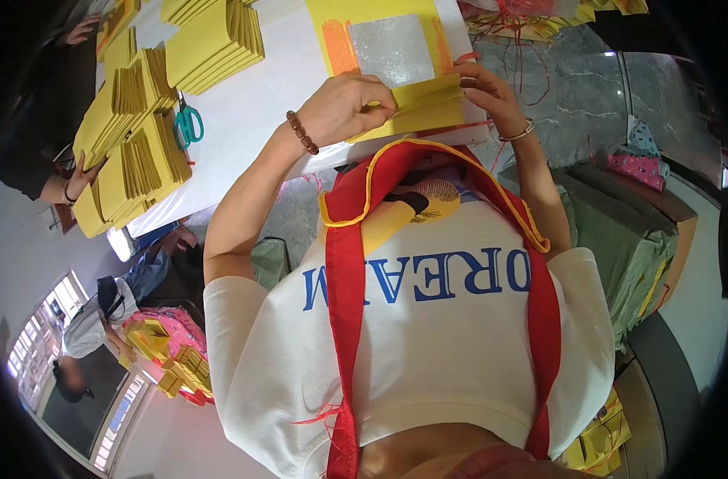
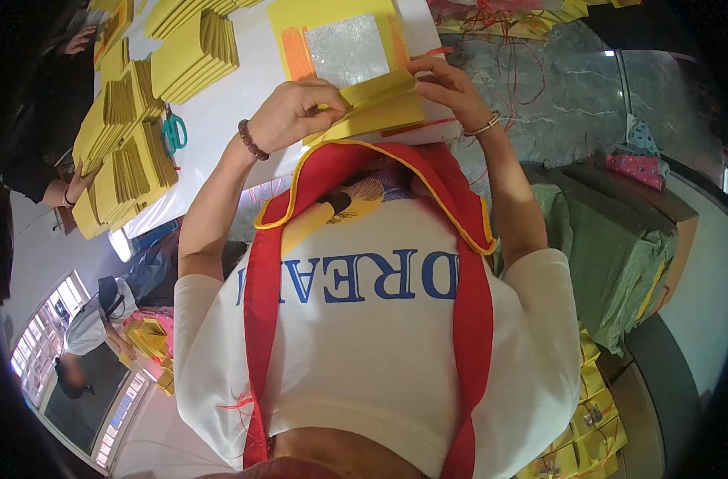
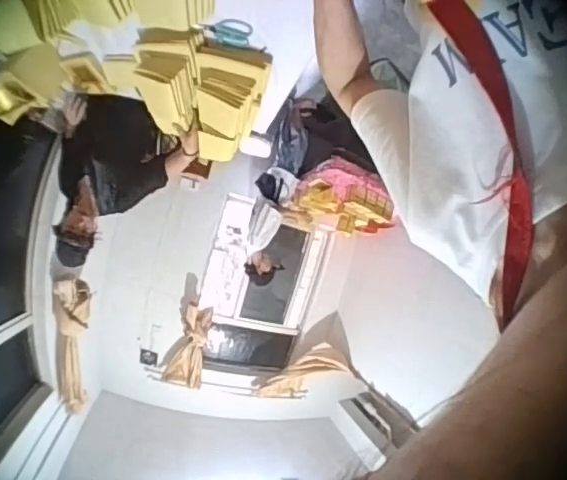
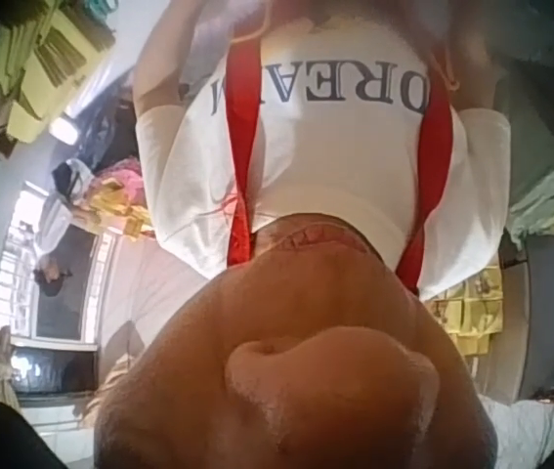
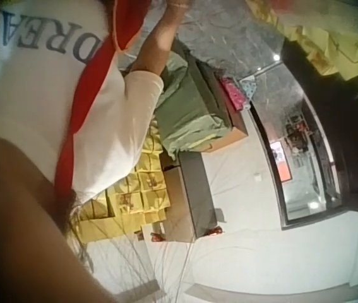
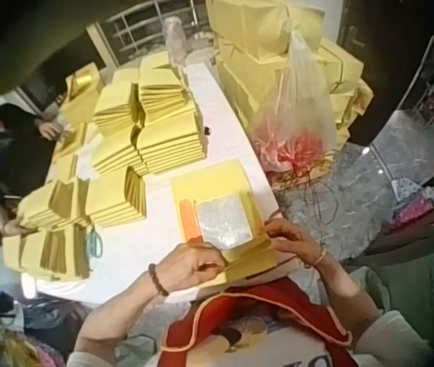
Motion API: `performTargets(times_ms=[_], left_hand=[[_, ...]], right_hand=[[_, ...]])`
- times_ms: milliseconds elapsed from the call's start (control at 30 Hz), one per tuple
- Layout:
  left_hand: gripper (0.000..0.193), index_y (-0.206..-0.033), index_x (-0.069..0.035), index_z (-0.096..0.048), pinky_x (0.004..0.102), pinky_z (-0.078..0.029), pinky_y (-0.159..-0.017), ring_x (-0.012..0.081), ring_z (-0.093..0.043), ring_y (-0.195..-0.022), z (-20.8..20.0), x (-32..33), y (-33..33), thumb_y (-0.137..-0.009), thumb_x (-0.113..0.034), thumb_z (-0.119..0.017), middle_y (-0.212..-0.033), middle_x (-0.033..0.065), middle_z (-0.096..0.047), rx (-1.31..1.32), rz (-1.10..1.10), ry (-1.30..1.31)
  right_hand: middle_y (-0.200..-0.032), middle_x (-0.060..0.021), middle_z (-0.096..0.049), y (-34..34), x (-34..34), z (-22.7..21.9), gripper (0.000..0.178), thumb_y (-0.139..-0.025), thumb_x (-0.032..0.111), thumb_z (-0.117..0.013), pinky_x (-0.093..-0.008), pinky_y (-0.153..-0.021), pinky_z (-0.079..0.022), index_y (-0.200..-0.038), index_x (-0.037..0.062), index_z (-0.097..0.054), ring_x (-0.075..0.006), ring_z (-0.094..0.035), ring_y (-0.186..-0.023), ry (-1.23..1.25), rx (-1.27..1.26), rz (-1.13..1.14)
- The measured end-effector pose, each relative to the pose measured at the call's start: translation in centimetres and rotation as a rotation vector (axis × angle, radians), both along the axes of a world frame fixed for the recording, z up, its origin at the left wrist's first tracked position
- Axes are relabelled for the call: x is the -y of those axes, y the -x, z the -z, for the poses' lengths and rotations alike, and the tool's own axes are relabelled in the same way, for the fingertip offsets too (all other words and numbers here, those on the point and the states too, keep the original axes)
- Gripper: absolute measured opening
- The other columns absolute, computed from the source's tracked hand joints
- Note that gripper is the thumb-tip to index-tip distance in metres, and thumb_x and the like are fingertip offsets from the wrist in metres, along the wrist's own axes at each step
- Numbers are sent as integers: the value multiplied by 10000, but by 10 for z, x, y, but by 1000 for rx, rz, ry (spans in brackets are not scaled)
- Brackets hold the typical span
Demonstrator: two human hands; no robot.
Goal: Folding and organizing stacks of yellow paper sheets with silver foil squares.
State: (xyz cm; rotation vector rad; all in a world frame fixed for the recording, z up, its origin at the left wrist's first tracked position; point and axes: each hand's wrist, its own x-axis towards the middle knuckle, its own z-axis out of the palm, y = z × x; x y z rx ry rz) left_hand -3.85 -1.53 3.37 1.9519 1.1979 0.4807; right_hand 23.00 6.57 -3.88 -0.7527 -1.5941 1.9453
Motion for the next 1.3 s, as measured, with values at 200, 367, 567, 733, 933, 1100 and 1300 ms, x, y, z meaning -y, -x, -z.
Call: performTargets(times_ms=[200,367,567,733,933,1100,1300], left_hand=[[89,-814,-17,-603,318,-464,-685,226,-565,-764,1,-1,1,-757,-77,-570,-743,82,-592,20,29,-24],[87,-815,-20,-593,311,-467,-660,226,-573,-756,1,-1,0,-746,-69,-570,-754,83,-599,5,20,-51],[91,-821,-27,-560,310,-469,-622,223,-580,-748,6,4,-1,-740,-69,-571,-788,82,-599,-3,-32,-80],[80,-812,-29,-538,323,-470,-622,247,-573,-740,6,11,-6,-740,-54,-560,-781,88,-584,-11,-32,-194],[93,-836,-41,-553,331,-471,-674,279,-556,-800,6,23,-7,-764,-88,-588,-886,90,-592,-74,-35,-337],[381,-1145,-86,-561,387,-411,-888,326,-508,-1047,2,33,3,-787,-200,-625,-1191,135,-528,-36,57,-354],[587,-1277,-102,-471,382,-353,-918,299,-452,-1103,15,41,8,-716,-85,-642,-1234,114,-498,22,-237,-441]], right_hand=[[-1125,-9,-546,1,-1,1,329,-847,169,-604,-256,-882,-405,-1155,63,-556,-106,-516,-987,-17,31,1],[-1114,2,-542,0,-1,4,322,-839,179,-625,-256,-891,-396,-1134,63,-570,-98,-500,-1001,-1,33,19],[-1053,-45,-570,15,7,-10,344,-757,157,-695,-307,-900,-392,-1069,62,-588,-181,-524,-1001,-613,220,73],[-928,-76,-578,27,9,-11,322,-655,99,-719,-351,-857,-394,-956,76,-605,-265,-521,-942,-853,325,170],[-1027,-69,-548,32,21,-21,386,-602,87,-720,-359,-876,-392,-971,101,-608,-271,-506,-969,-918,363,212],[-1048,-66,-533,28,22,-14,381,-587,71,-707,-361,-878,-398,-957,106,-619,-275,-501,-989,-875,374,189],[-1023,-64,-538,26,16,-11,335,-587,42,-685,-346,-862,-405,-914,94,-635,-256,-504,-995,-778,314,179]])
